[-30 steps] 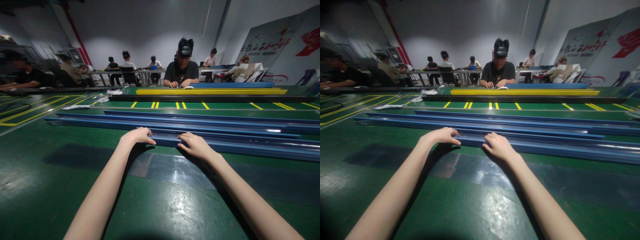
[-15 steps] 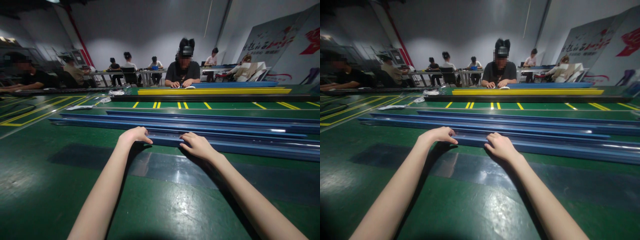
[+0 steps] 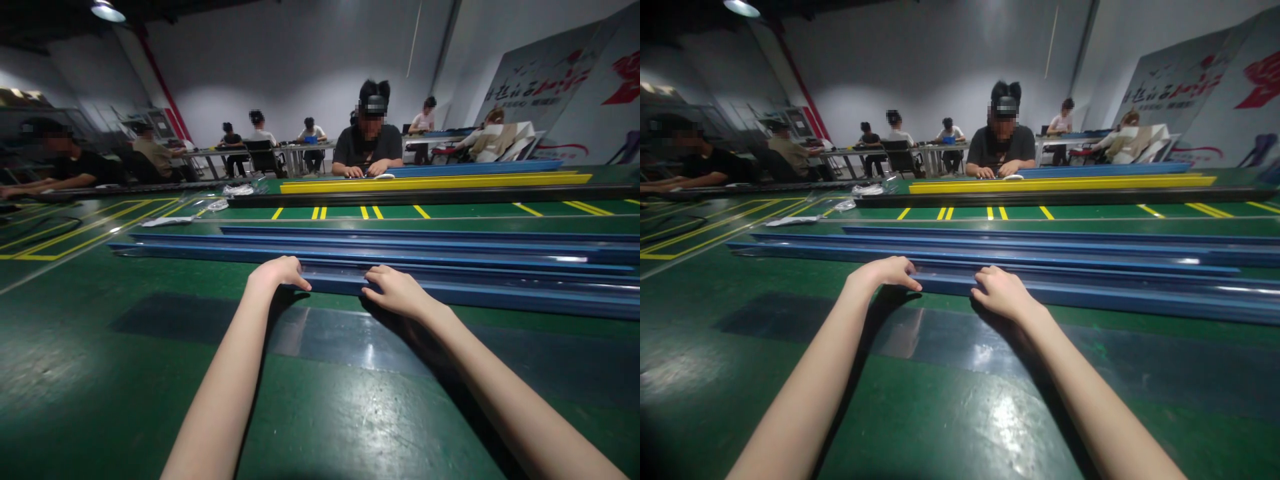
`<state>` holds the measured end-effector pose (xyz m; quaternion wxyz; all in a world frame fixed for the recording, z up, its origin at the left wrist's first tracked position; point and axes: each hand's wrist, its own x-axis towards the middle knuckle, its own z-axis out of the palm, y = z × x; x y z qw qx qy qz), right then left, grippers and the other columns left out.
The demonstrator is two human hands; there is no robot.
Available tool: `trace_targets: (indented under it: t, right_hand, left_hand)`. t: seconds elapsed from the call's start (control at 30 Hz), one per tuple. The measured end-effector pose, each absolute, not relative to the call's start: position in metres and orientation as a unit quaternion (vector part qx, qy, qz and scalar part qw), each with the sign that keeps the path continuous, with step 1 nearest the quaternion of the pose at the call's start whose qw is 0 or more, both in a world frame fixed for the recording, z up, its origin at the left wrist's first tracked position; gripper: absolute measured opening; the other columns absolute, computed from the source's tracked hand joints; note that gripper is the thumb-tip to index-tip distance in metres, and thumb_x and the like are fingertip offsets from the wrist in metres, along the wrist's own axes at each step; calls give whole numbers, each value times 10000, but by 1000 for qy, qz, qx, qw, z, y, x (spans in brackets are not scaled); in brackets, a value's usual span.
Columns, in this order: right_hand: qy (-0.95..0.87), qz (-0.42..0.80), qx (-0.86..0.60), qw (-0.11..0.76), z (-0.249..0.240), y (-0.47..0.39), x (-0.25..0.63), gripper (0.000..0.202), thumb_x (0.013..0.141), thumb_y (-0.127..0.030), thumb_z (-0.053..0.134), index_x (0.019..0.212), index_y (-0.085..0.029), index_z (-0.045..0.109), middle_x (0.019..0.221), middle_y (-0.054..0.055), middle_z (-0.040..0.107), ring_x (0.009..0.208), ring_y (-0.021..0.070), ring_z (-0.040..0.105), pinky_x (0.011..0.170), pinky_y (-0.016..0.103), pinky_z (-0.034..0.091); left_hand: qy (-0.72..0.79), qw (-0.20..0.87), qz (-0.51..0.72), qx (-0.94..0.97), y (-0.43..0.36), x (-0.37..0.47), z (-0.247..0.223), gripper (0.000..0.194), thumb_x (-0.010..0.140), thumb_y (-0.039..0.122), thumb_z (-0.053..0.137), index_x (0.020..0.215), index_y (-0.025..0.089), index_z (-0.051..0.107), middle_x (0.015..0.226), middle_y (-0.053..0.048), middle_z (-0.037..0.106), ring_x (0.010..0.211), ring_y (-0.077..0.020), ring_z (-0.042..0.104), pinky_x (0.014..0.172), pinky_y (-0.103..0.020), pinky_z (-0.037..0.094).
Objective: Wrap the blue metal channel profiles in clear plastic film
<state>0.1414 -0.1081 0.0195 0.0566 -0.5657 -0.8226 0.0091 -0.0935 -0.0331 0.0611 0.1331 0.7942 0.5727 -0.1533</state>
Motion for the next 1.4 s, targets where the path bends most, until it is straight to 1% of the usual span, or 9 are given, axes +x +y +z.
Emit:
trace_targets:
  t: [0.17,0.33,0.6,0.83,1.03,1.17,1.27,1.33,1.4]
  right_hand:
    - [-830,23,-555,49,22,-101,129,297,840,-372,414,973,-186,604,1096,99,588,1045,211,515,782,278,424]
    - [-839,26,-542,45,25,-95,120,291,847,-378,409,962,-189,599,1050,87,607,1030,207,526,782,266,409]
    - [-849,33,-525,55,26,-91,107,281,848,-353,414,962,-170,594,1042,97,609,1026,202,519,810,271,398]
    - [-853,27,-517,68,25,-88,97,269,847,-340,416,962,-165,586,1040,101,609,1017,206,524,805,270,394]
    - [-859,18,-509,51,26,-89,91,260,843,-340,427,953,-171,590,1003,101,629,971,203,555,791,268,386]
    - [-856,28,-513,50,28,-92,100,265,835,-338,440,975,-175,595,1032,99,633,990,202,557,806,263,383]
    - [-843,35,-535,50,29,-94,115,280,834,-339,432,980,-174,605,1034,101,639,973,209,573,810,271,390]
    - [-833,40,-549,51,29,-97,128,282,834,-338,429,975,-178,614,1027,101,645,980,212,575,818,276,394]
    - [-826,46,-559,51,28,-100,143,274,831,-341,439,969,-192,622,1025,93,649,998,210,572,829,276,397]
  left_hand:
    - [584,140,-147,786,-32,-98,60,515,588,537,636,983,206,647,1023,-68,663,869,-208,614,633,-231,431]
    - [593,135,-152,779,-37,-97,66,481,606,501,649,985,205,646,1041,-65,659,879,-195,611,634,-219,428]
    - [605,138,-168,766,-39,-102,70,519,613,477,659,1025,163,625,1074,-95,641,894,-207,605,625,-227,430]
    - [598,140,-177,769,-37,-104,68,479,609,496,648,960,170,642,1029,-92,657,851,-212,614,592,-233,422]
    - [587,148,-171,778,-35,-102,65,520,596,510,651,1020,210,622,1089,-66,636,927,-208,598,673,-221,432]
    - [563,144,-146,800,-35,-91,61,568,602,525,643,1081,225,584,1147,-67,603,981,-209,575,714,-222,430]
    - [526,150,-108,830,-39,-77,57,556,609,531,633,1066,219,584,1105,-64,616,955,-208,576,716,-235,429]
    - [498,152,-72,851,-43,-66,54,490,631,512,622,1027,224,596,1026,-43,643,907,-200,584,693,-234,426]
    - [470,152,-31,869,-48,-55,50,383,693,473,578,983,224,606,942,-22,657,849,-182,592,664,-226,418]
